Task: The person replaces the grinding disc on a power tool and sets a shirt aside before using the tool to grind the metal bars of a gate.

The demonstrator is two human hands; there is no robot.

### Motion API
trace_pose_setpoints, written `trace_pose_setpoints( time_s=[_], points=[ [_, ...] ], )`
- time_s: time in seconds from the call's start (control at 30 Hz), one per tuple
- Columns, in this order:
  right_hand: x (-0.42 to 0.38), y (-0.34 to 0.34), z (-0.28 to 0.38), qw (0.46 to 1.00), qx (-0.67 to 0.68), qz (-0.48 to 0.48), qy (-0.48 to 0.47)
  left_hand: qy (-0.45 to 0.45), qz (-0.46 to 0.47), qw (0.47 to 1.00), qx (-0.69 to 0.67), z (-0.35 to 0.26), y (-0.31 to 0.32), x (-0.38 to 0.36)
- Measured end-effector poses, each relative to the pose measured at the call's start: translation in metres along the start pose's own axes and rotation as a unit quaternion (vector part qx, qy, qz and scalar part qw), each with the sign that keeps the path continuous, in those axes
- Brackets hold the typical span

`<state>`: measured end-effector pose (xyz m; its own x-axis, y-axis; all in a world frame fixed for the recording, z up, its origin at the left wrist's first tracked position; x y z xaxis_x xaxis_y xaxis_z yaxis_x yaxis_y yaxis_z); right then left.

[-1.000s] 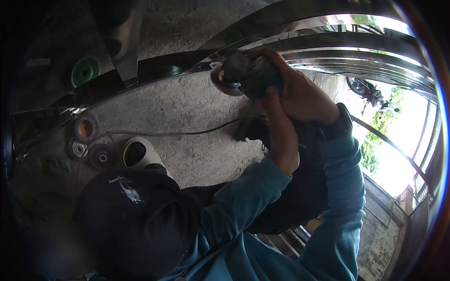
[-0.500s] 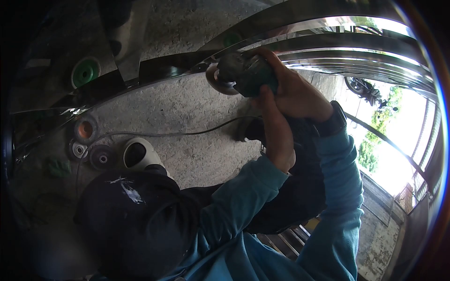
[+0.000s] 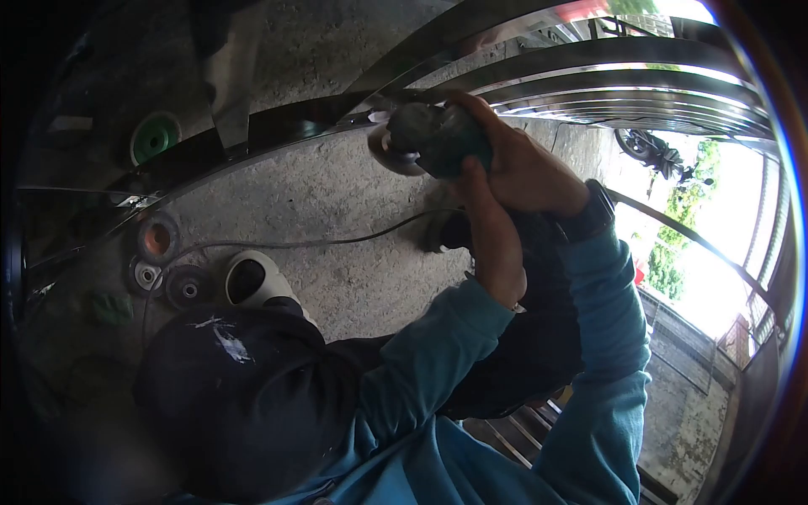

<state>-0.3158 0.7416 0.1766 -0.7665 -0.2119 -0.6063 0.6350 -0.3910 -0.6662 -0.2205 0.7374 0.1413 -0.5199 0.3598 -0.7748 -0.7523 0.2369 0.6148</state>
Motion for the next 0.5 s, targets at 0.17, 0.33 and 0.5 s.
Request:
trace_pose_setpoints(
  time_s=[0.17,0.33,0.5],
  points=[
    [-0.034,-0.007,-0.007,0.999,-0.028,-0.016,0.036,-0.019,0.008,0.999,0.043,0.017,-0.004,-0.021],
    [-0.068,-0.016,-0.016,0.995,-0.012,-0.080,0.054,-0.071,0.035,0.994,0.069,0.057,-0.011,-0.036],
    [-0.107,-0.032,-0.027,0.990,-0.016,-0.088,0.109,-0.124,0.099,0.979,0.125,0.080,-0.002,-0.062]
  ],
)
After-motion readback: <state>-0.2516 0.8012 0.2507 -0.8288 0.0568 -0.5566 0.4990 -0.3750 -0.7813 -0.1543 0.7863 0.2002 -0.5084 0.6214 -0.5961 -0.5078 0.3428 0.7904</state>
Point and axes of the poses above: each hand's wrist, its own x-axis towards the middle knuckle, its own y-axis out of the palm, z = x × y, the point moved 8 cm from there along x, towards the middle knuckle, and after that the axes turned 4 degrees about -z, right-handed, at the moved point
